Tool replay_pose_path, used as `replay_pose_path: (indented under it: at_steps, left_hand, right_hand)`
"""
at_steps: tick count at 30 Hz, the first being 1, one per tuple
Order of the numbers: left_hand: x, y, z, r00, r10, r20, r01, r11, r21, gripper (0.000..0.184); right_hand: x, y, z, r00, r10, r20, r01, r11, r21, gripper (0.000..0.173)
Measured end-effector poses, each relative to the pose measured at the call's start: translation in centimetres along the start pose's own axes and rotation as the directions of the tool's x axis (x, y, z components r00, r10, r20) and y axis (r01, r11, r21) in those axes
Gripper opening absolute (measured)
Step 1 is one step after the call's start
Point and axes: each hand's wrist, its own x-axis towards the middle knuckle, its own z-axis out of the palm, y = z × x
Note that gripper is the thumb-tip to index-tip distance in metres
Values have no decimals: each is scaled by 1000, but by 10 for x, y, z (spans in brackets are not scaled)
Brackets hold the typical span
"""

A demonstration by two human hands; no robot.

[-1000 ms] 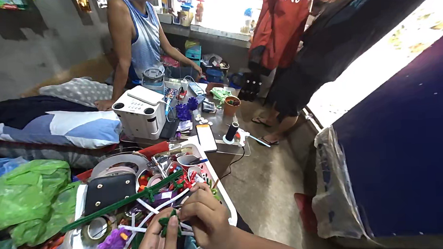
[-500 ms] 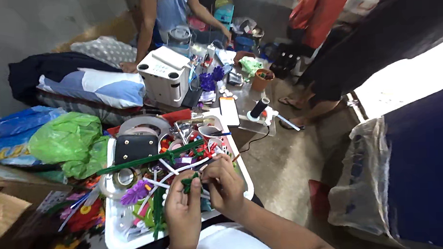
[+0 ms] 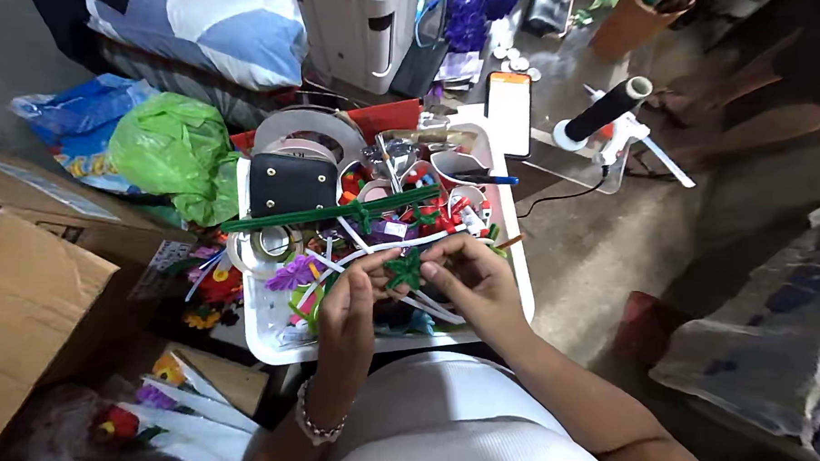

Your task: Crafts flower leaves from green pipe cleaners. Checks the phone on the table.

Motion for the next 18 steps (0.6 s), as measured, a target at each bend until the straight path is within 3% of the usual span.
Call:
replay_pose_path:
  at_steps: [2,5,7,12,18]
  left_hand:
    - [3,0,-1,1000,12,-1,-12,1000,18,53]
    - [9,4,5,997,54,-60,-44,988,145,26]
    - [12,5,7,995,58,-84,-42,982,182,20]
    - [14,-2,8,996,72,-55,-60,977,203,18]
    - [14,-2,7,999,53,14,-54,932,359,20]
  right_hand:
    - [3,0,-2,1000,0,3,0,1000,-20,14]
    - [7,1,-4,1000,-19,8,19,999,-50,16]
    - [10,1,-6,999,-45,11,45,997,-70,16]
    - [14,2,-12,998,-53,30,56,995,-87,12]
    - [12,-1,-22,987,-69,142,100,968,-229,10]
